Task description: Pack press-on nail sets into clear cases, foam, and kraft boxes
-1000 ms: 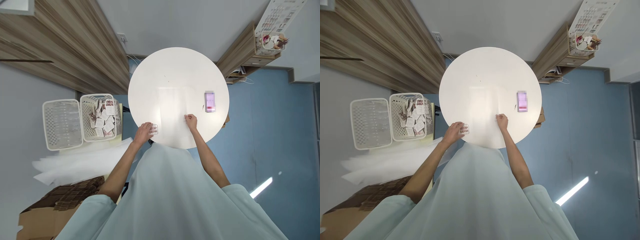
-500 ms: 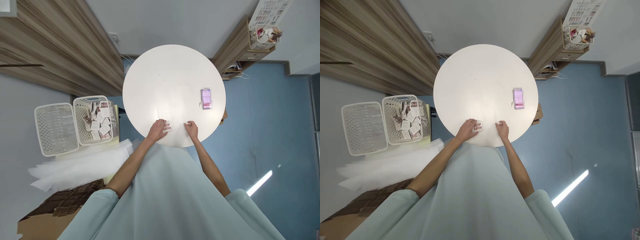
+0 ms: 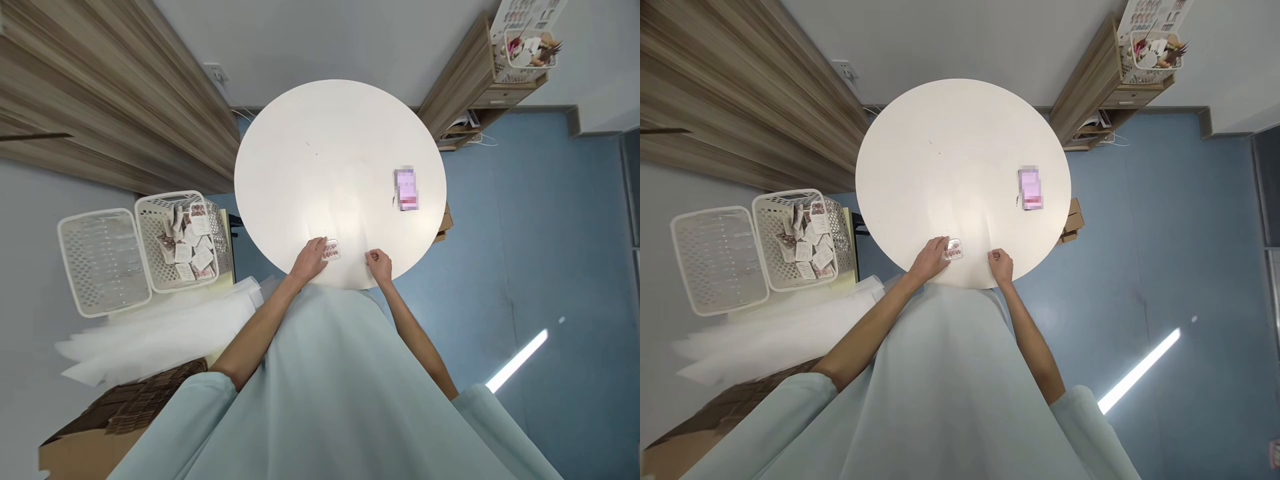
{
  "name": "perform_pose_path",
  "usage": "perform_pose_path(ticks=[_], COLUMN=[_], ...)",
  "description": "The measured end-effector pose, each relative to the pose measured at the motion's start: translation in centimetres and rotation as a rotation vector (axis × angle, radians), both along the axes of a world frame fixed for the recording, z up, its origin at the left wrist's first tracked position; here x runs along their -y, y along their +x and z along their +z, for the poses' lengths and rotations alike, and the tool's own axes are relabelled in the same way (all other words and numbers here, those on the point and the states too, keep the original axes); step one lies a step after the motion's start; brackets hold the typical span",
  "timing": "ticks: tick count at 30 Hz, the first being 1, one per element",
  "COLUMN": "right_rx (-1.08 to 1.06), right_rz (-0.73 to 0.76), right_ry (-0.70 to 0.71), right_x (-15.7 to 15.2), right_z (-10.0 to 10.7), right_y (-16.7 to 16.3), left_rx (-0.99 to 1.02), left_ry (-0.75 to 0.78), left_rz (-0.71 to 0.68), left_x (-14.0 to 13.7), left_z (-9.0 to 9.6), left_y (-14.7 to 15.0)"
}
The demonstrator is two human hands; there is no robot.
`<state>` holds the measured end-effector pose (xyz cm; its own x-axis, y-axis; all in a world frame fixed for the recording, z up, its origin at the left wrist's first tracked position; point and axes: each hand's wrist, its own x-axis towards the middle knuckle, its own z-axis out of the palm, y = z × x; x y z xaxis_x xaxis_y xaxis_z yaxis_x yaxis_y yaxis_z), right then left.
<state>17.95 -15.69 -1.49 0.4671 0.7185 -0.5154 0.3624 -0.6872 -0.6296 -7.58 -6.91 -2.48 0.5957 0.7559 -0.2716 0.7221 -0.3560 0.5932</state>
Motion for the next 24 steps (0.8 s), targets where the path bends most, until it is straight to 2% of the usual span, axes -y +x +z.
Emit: perform_pose_path(ticks=[6,11,13,15,19,21,24], right_rx=[0.073,0.131,0.157,0.183,0.218,0.229,0.249], right_rz=[0.115,0.315,0.423,0.534,0.752,0.833,0.913], right_ry=[0.075,0.166,0.188,0.18,0.092,0.054,0.027], right_x=[0.0,-0.5,-0.9,-1.4,-2.5,-2.8,-3.1], right_z=[1.8,3.3,3.7,3.8,3.2,2.8,2.2], right_y=[-1.5,-4.3,-5.6,-7.0,-9.2,-10.0,-10.9], left_rx=[0.024,0.076,0.124,0.178,0.212,0.168,0.084], left_ry=[0.012,-0.003,-0.016,-0.051,-0.263,-0.364,-0.393], left_rz=[0.002,0.045,0.128,0.285,0.619,0.703,0.746], left_x=[0.2,0.7,1.2,1.7,2.0,1.8,1.3], left_z=[-0.4,-0.7,-0.5,0.1,1.2,1.4,1.1], left_y=[0.2,-0.1,-0.2,-0.3,-0.2,-0.1,0.0])
